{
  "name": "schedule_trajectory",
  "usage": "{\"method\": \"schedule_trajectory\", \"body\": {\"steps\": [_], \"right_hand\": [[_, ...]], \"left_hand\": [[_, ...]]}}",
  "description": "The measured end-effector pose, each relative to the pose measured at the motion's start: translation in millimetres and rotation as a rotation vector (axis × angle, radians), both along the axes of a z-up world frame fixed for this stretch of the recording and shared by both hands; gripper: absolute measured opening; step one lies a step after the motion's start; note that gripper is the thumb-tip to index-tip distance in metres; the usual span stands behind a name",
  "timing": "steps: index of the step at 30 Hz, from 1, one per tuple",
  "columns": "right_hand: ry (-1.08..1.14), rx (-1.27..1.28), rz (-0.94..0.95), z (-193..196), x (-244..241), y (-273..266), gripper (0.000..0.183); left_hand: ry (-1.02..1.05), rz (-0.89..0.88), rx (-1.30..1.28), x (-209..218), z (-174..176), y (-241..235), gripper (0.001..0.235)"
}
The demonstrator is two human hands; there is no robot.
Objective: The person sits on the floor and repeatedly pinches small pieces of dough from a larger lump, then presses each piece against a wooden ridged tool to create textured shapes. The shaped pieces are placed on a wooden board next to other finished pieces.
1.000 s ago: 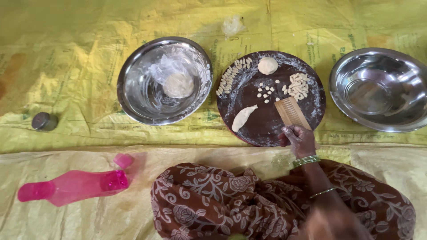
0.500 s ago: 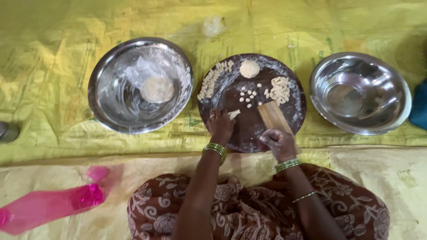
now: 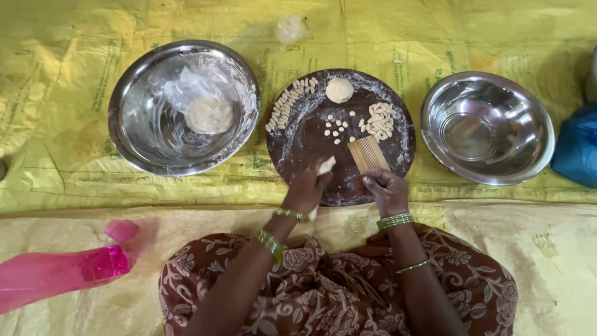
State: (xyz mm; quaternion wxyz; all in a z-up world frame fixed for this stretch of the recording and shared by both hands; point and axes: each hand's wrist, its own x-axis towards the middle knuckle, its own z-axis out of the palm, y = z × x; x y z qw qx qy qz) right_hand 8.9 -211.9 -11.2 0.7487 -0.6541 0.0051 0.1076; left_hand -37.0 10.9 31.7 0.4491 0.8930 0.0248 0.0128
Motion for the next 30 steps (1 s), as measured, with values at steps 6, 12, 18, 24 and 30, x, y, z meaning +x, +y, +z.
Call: {"method": "schedule_trajectory", "body": {"steps": [6, 12, 18, 24, 30], "right_hand": [[-0.134, 0.073, 0.021, 32.9, -25.6, 7.1, 0.008], [-0.344, 0.053, 0.04, 61.6, -42.7, 8.8, 0.026], [-0.563, -0.118, 0.287, 65.7, -30.8, 13.2, 0.037], [-0.815, -0.448, 0.374, 74.9, -26.2, 8.5, 0.03], [-0.625, -0.419, 0.315, 77.4, -36.1, 12.8, 0.021]], "left_hand": [[0.009, -0.012, -0.221, -36.5, 30.4, -19.0, 0.047], [0.164, -0.069, -0.151, -33.8, 28.0, -19.8, 0.05], [0.145, -0.215, -0.426, -28.2, 19.5, -15.1, 0.042], [0.174, -0.261, -0.395, -29.8, 24.4, -6.2, 0.04], [0.191, -0.267, -0.337, -30.5, 33.2, -1.7, 0.036]]}}
